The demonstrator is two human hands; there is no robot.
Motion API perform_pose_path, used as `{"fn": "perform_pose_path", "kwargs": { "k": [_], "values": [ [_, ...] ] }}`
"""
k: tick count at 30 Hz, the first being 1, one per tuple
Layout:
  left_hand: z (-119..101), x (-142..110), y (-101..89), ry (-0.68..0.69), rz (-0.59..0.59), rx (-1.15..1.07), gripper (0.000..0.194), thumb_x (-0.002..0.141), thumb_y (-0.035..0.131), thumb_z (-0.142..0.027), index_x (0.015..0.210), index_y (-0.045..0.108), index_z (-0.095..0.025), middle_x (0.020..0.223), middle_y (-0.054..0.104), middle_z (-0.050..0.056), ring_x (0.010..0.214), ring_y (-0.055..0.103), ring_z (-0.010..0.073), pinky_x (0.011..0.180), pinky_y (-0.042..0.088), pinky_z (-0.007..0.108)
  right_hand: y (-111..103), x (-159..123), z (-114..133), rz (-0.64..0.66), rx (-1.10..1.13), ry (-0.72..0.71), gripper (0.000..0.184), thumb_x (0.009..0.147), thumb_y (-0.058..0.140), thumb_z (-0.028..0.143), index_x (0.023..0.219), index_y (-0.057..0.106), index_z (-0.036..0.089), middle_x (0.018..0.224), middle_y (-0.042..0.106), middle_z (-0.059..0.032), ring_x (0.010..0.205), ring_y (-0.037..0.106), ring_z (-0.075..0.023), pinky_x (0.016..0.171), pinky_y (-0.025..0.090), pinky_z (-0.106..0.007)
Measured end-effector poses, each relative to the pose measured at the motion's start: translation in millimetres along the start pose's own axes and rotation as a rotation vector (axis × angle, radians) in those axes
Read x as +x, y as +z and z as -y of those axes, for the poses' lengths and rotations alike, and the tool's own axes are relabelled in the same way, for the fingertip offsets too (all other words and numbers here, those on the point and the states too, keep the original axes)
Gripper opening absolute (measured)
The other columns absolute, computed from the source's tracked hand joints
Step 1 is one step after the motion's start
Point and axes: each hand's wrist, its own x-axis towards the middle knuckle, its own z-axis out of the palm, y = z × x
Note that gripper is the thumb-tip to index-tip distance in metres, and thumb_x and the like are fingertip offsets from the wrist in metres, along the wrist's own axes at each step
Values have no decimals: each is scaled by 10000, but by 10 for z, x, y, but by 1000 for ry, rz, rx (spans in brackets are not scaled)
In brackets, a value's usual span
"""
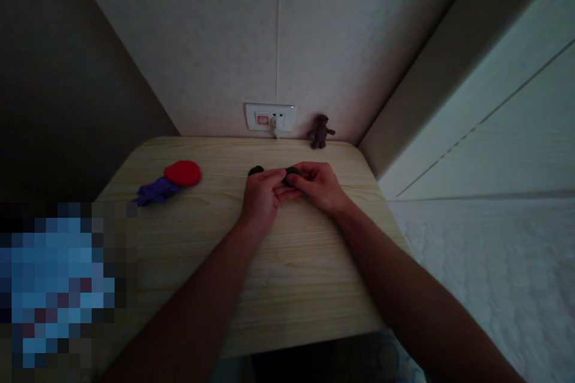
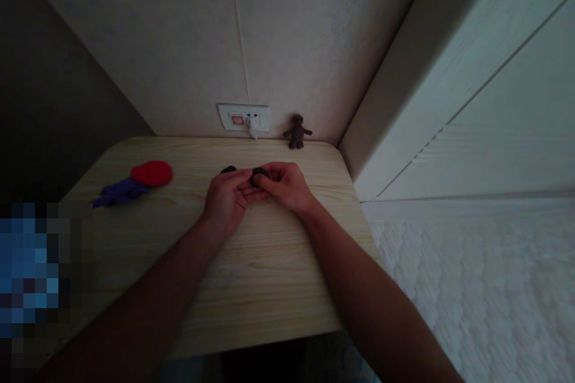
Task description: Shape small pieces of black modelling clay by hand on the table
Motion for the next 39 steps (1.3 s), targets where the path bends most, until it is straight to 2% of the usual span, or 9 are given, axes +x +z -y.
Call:
{"fn": "perform_pose_path", "kwargs": {
  "k": [10,16,28,34,39],
  "values": [
    [-5,-7,-6,-12,1,7,85,737,689,-183,742,691,-97,707,761,125,780,787,289,821,656,476,-10,-4,-17,5,-31,-5,296,727,814,426,843,717,171,729,702,13,600,583,-99,560,478,-223],
    [-10,-2,3,-15,-6,9,81,732,679,-171,752,698,-95,692,757,117,764,783,279,826,655,479,-21,9,-28,13,-85,-35,315,748,799,451,859,719,168,741,702,3,611,608,-113,563,492,-239],
    [-7,1,0,-12,-12,-3,70,734,688,-164,733,699,-94,702,755,126,800,785,299,841,646,495,-3,6,9,11,-10,2,262,723,822,390,812,721,166,680,677,32,568,557,-88,539,466,-217],
    [-8,3,-1,20,-11,-42,72,719,709,-172,740,697,-104,739,770,124,818,784,291,873,637,489,25,0,14,5,16,-10,296,730,837,419,882,773,173,800,764,-8,721,670,-133,676,547,-247],
    [0,7,2,26,-3,-40,89,722,726,-188,748,699,-107,745,771,125,856,784,301,889,633,497,35,-12,6,6,-10,-33,313,769,809,454,917,788,179,811,772,-10,721,671,-138,675,539,-248]
  ]
}}
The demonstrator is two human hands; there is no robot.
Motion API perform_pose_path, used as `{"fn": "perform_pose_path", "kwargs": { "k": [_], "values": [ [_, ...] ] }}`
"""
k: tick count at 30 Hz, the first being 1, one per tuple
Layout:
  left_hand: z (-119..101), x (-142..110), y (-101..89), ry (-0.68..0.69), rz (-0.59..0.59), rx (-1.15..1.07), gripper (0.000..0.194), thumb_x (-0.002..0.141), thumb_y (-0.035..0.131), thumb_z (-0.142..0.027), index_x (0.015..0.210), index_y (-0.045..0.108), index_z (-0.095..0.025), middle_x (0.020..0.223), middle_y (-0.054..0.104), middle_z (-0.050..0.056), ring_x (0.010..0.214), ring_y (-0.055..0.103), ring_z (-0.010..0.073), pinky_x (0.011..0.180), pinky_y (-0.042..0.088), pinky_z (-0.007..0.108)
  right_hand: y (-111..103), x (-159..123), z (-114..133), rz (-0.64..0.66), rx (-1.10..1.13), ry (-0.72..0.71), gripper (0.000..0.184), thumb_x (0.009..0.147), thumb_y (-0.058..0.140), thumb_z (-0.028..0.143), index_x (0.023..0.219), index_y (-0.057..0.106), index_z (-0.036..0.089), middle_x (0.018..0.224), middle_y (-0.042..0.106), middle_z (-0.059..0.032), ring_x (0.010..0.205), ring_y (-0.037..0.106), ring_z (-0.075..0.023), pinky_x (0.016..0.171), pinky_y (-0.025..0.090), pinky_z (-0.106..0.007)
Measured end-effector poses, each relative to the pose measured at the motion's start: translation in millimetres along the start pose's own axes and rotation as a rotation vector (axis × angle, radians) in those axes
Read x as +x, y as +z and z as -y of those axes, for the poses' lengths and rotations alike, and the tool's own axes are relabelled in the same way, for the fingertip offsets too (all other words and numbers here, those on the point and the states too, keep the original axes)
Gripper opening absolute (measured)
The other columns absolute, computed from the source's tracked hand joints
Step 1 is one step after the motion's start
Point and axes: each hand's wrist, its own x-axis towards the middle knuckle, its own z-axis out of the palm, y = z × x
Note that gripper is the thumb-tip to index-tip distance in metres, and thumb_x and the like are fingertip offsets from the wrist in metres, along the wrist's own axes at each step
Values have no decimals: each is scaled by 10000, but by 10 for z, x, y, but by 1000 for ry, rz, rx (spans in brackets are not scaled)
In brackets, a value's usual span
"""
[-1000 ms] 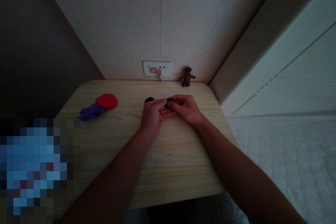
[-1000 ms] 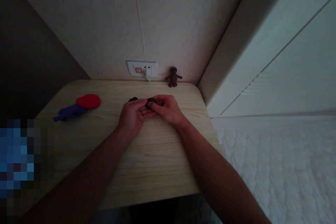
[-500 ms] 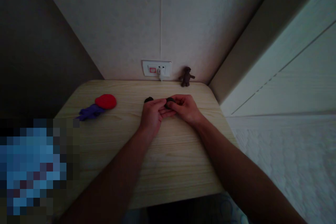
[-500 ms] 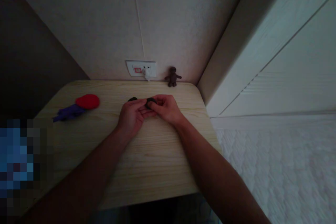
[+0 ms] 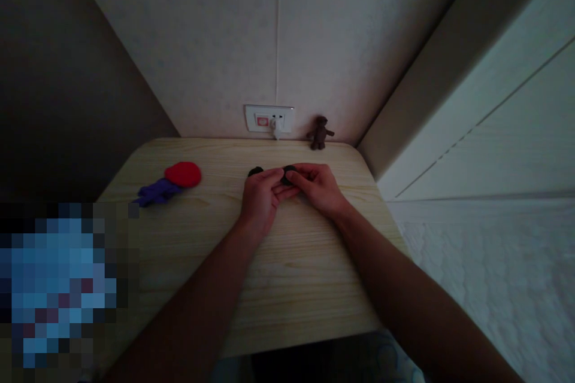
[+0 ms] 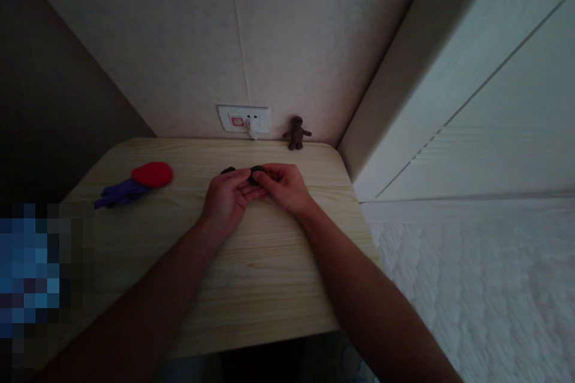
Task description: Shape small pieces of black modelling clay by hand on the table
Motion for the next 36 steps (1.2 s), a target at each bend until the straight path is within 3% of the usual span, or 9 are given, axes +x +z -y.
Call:
{"fn": "perform_pose_path", "kwargs": {
  "k": [10,25,32,36],
  "values": [
    [16,3,-23,2,10,21,132,727,756,-213,774,698,-104,812,775,140,892,783,321,900,625,531,-14,17,6,13,11,24,332,738,826,476,896,798,186,812,783,-11,729,686,-150,705,558,-265],
    [22,-9,-14,37,36,14,165,707,767,-235,796,676,-130,767,754,87,851,775,274,897,616,468,12,19,15,-34,-11,-3,343,751,799,506,870,783,184,803,780,-18,751,702,-161,705,574,-275],
    [28,-8,20,84,24,32,209,749,756,-292,871,654,-156,802,749,67,889,762,249,855,601,395,43,22,-24,-203,-28,27,514,679,869,537,1027,725,187,756,771,-26,613,697,-153,593,579,-274],
    [76,-6,17,153,37,49,183,800,709,-280,938,638,-182,894,755,56,936,745,217,859,582,356,81,10,-49,-309,-68,19,544,679,859,588,994,710,171,703,750,-31,537,667,-147,525,562,-273]
  ]
}}
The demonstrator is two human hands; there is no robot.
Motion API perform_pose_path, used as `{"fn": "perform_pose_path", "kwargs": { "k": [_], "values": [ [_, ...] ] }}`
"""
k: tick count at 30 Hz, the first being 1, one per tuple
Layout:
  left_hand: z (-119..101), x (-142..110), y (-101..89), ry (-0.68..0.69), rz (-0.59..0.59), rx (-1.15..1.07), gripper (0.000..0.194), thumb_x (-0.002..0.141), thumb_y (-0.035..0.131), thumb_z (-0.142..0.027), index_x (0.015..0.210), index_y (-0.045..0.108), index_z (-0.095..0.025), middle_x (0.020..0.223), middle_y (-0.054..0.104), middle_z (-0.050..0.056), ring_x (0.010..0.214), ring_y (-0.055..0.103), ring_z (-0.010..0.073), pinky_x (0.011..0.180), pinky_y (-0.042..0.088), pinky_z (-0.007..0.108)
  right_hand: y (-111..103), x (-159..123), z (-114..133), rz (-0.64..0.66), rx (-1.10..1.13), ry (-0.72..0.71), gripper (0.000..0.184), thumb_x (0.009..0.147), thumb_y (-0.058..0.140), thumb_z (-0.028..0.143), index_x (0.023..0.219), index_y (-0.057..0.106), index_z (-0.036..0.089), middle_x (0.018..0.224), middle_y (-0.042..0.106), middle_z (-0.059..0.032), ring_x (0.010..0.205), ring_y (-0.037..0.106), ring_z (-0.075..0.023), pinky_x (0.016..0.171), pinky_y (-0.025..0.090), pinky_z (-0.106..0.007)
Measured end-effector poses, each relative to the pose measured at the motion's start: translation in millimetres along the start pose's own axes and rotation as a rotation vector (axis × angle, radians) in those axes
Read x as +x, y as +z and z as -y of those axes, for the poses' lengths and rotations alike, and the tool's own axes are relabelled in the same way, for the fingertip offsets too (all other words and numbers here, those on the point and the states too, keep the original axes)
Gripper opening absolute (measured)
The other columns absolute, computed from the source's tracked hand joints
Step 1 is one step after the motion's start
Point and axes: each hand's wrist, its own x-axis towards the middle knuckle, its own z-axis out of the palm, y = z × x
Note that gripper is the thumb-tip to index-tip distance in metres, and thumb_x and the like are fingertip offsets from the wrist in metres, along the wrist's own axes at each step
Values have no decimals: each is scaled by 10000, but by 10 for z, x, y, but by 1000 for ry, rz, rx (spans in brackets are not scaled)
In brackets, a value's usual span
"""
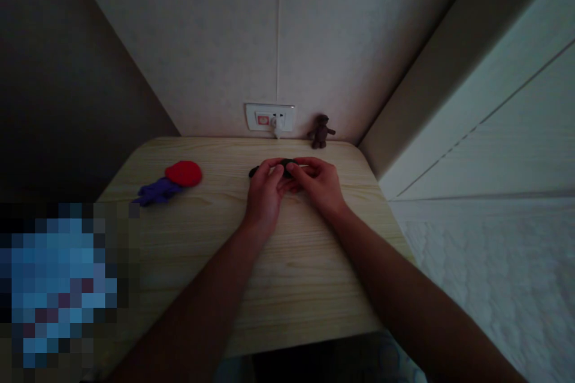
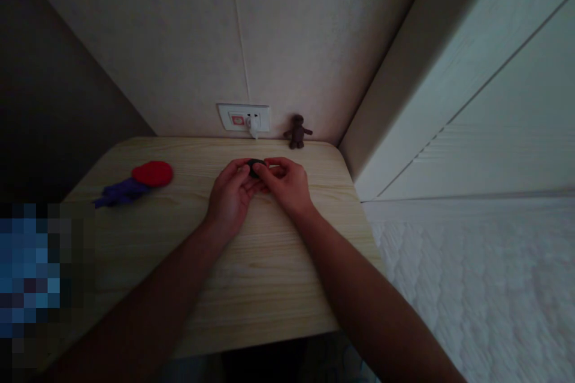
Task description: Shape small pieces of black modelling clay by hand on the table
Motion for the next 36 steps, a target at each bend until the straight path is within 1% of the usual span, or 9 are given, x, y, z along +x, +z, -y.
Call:
{"fn": "perform_pose_path", "kwargs": {
  "k": [4,8,12,16,22,25,28,32,36],
  "values": [
    [31,11,-10,74,27,16,139,793,710,-245,900,646,-182,960,751,50,940,719,188,858,565,321,10,-35,12,-64,-43,-91,499,707,851,551,1014,755,169,802,774,-55,583,670,-150,523,542,-268],
    [3,24,-12,77,28,33,115,761,700,-198,872,685,-171,945,751,52,937,707,184,860,554,309,-8,-47,44,-69,-93,-155,372,752,818,514,903,787,176,803,775,-58,625,655,-155,548,514,-270],
    [-11,33,-13,54,27,12,132,756,701,-219,872,721,-160,929,761,65,943,716,204,879,559,335,-29,-35,36,2,-53,-192,329,773,810,459,966,777,196,933,789,-60,802,708,-186,750,581,-316],
    [0,32,-15,59,39,-13,155,750,764,-264,853,749,-148,946,777,82,992,724,222,935,556,356,-54,-11,6,18,-59,-219,327,782,808,429,1029,774,218,1032,777,-67,917,716,-202,884,579,-353],
    [-37,13,-22,-50,17,-114,156,736,769,-170,886,740,-140,937,788,89,1011,744,231,987,554,394,-74,12,19,-38,-137,-223,348,742,842,424,1005,781,204,1015,764,-76,806,685,-175,764,574,-324],
    [-58,8,-22,-91,12,-123,184,744,759,-169,924,729,-141,939,789,98,1017,752,243,991,555,414,-58,10,33,2,-81,-167,349,742,834,441,992,782,202,964,786,-62,811,704,-182,782,581,-331],
    [-67,8,-26,-102,20,-121,199,743,765,-176,933,718,-140,926,790,100,1005,758,252,988,557,427,-34,9,34,31,0,-120,354,730,837,449,974,780,198,905,793,-48,809,717,-187,786,588,-331],
    [-61,18,-39,-105,38,-126,196,744,767,-165,931,719,-130,911,792,100,959,767,246,980,565,431,-13,10,26,27,49,-95,350,704,857,439,936,772,191,847,783,-39,743,704,-169,718,581,-305],
    [-38,31,-41,-103,42,-150,191,748,765,-146,934,730,-121,927,795,107,957,768,241,996,561,433,-13,14,18,35,100,-82,365,693,867,438,947,771,195,880,792,-37,766,716,-169,742,591,-305]
  ]
}}
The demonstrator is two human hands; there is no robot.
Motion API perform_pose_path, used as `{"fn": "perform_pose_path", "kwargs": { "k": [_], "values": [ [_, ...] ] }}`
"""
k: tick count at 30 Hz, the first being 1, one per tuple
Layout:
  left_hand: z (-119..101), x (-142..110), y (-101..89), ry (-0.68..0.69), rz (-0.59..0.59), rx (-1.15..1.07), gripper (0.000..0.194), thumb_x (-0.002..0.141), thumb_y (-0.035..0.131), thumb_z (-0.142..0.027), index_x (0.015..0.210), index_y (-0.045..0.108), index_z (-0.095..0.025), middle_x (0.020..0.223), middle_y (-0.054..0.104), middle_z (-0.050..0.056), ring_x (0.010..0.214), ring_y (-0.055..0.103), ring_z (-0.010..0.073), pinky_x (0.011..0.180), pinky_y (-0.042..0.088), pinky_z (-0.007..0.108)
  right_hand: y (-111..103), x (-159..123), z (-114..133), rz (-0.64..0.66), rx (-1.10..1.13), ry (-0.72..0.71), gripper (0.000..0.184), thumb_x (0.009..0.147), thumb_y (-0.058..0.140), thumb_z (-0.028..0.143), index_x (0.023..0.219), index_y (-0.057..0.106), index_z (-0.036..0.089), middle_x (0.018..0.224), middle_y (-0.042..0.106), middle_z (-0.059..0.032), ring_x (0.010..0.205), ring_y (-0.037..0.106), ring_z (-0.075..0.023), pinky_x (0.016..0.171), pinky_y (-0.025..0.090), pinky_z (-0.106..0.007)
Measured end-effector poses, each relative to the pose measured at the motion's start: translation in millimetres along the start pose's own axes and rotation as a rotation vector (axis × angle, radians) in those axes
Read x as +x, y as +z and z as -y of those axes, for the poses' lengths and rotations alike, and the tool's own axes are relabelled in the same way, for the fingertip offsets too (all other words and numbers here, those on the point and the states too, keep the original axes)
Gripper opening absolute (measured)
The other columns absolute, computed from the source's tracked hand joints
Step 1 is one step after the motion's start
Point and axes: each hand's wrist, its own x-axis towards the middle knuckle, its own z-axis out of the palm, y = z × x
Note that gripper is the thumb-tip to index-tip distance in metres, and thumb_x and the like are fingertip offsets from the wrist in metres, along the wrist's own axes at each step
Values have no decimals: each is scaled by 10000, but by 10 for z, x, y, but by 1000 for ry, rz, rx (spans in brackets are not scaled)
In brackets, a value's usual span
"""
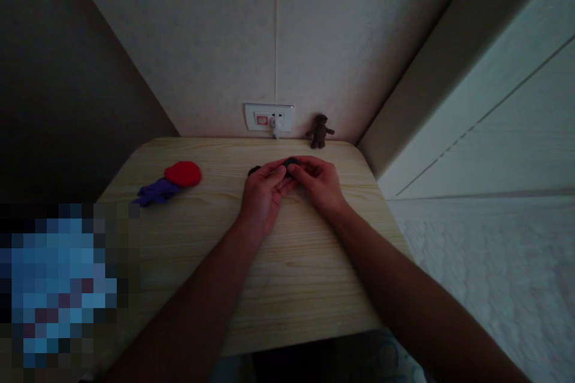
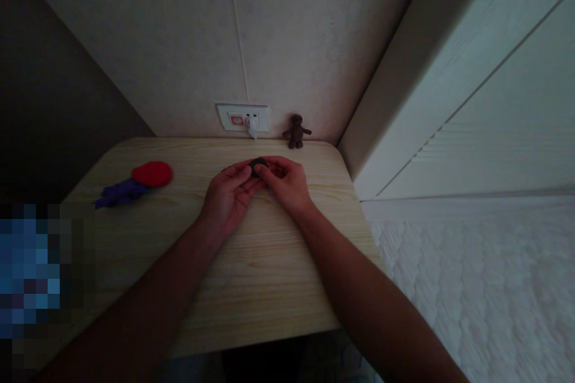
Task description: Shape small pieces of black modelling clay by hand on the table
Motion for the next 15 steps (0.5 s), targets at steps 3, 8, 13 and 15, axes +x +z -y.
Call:
{"fn": "perform_pose_path", "kwargs": {
  "k": [3,8,13,15],
  "values": [
    [15,4,5,-1,5,-23,177,757,762,-139,932,735,-126,931,796,102,970,767,240,1022,550,439,-3,7,-11,2,16,-36,378,695,872,434,981,772,208,934,800,-31,838,732,-173,820,595,-311],
    [1,8,6,-13,9,-29,148,784,734,-118,932,744,-119,932,797,114,954,771,240,1036,543,452,4,24,-40,9,26,-39,373,694,874,455,962,773,215,925,801,-29,846,735,-179,825,597,-318],
    [-16,5,0,-22,9,-32,136,790,720,-107,923,749,-114,915,798,112,913,774,229,1029,550,446,4,30,-52,32,5,-41,359,708,860,474,935,761,215,895,792,-24,818,726,-175,802,593,-317],
    [-12,4,-1,-24,14,-35,139,795,721,-112,930,748,-116,920,799,112,917,774,230,1025,552,446,1,29,-49,38,9,-34,348,714,857,469,929,759,214,873,788,-19,793,721,-166,779,588,-304]
  ]
}}
